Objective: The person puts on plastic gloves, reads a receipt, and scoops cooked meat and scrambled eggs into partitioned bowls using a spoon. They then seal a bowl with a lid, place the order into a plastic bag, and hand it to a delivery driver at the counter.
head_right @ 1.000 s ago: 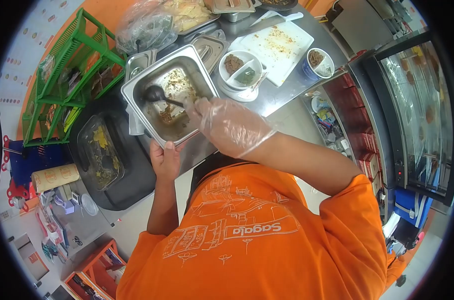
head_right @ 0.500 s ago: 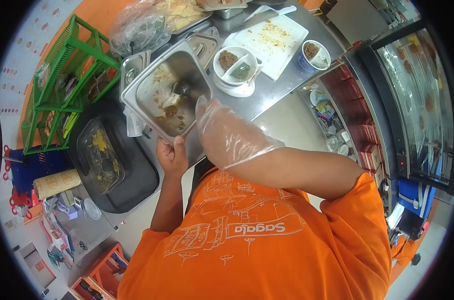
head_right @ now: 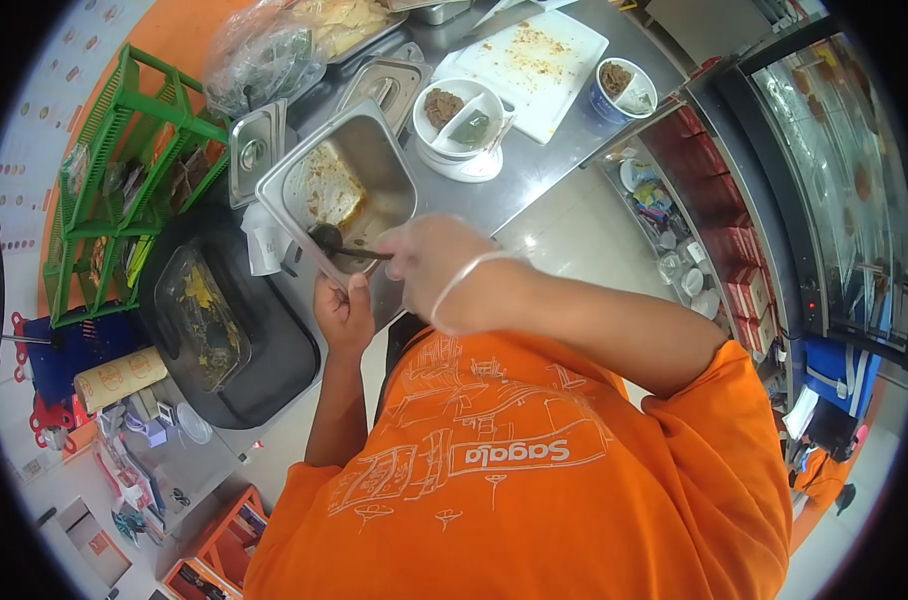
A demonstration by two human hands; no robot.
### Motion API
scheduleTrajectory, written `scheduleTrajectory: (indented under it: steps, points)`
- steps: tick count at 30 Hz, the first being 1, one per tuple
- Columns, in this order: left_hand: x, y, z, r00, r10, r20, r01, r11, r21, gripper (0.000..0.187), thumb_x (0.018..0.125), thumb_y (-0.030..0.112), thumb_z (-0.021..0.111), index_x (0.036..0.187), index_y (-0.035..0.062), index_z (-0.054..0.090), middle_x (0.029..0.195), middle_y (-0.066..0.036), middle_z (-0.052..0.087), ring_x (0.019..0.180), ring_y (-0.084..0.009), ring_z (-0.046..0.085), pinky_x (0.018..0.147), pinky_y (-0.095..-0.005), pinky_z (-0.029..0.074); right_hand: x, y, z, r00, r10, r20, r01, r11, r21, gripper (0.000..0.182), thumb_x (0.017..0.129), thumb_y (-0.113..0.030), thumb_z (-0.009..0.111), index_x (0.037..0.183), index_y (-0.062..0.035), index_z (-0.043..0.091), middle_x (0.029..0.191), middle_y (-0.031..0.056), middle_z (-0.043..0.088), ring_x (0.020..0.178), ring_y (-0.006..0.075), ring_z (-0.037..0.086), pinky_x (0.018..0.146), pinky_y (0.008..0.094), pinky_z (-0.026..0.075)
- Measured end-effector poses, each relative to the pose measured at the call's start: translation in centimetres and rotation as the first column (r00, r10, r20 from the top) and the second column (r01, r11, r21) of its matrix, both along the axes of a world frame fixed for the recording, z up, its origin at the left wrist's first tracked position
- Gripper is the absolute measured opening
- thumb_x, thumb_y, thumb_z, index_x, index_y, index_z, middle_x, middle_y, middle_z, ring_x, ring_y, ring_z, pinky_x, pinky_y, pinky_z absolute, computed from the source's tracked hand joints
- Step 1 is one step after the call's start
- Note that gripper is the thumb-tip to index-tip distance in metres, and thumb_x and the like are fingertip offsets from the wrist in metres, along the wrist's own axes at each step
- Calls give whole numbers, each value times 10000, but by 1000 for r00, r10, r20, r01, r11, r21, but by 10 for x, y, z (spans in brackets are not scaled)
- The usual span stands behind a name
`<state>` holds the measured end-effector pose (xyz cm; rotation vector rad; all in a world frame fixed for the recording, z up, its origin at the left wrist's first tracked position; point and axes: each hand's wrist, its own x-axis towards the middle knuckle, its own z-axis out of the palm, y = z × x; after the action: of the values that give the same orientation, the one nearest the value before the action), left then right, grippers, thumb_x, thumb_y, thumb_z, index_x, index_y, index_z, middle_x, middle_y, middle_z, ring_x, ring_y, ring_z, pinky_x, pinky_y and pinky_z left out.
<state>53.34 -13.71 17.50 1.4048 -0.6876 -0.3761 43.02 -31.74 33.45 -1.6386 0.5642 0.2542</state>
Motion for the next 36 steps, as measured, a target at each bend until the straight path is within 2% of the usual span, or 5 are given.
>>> scheduleTrajectory:
  steps: [5, 13, 18, 23, 36]
  points:
    - [-3, 3, 2, 997, 67, -43, -66, 997, 29, 212, 995, 181, 585, 1060, -21, 576, 1073, -78, 564, 862, -94, 543, 757, -244, 448, -9, -30, -6, 910, -343, -232, 414, 715, 563, 311, 976, 9, 468, 1262, 111, 533, 897, 77, 628, 610, 88, 484, 507, 219, 410]
    - [-4, -6, 6, 959, 103, -264, -112, 994, -17, 237, 1010, 225, 573, 1091, 8, 524, 1053, -85, 613, 884, -102, 579, 818, -282, 510, -46, -78, -10, 867, -485, -114, 440, 640, 630, 315, 957, 28, 507, 1267, 70, 549, 1028, 114, 626, 702, 76, 510, 532, 180, 419]
    - [-2, -11, 6, 928, 129, -350, -153, 987, -41, 213, 1019, 221, 551, 1076, 21, 506, 1095, -115, 624, 957, -139, 631, 886, -347, 555, -55, -109, -36, 854, -426, 298, 488, 854, -180, 334, 919, 69, 501, 1230, 18, 611, 1016, 93, 646, 703, 99, 530, 642, 249, 493]
    - [-1, -9, 2, 926, 117, -359, -143, 989, -48, 225, 1023, 220, 539, 1088, 10, 493, 1134, -129, 612, 1016, -168, 632, 941, -391, 550, -50, -123, -48, 978, -104, 180, 208, 537, -818, 485, 820, 127, 462, 1255, -29, 609, 1101, 210, 638, 917, 353, 647, 839, 411, 528]
    - [-7, -9, -4, 888, 84, -452, -142, 985, -96, 189, 1029, 178, 518, 1127, 20, 488, 1202, -124, 585, 1082, -208, 625, 972, -425, 539, -55, -128, -53, 955, -28, 297, 275, 467, -840, 513, 848, 177, 410, 1281, -26, 595, 1074, 171, 638, 873, 260, 615, 809, 324, 506]
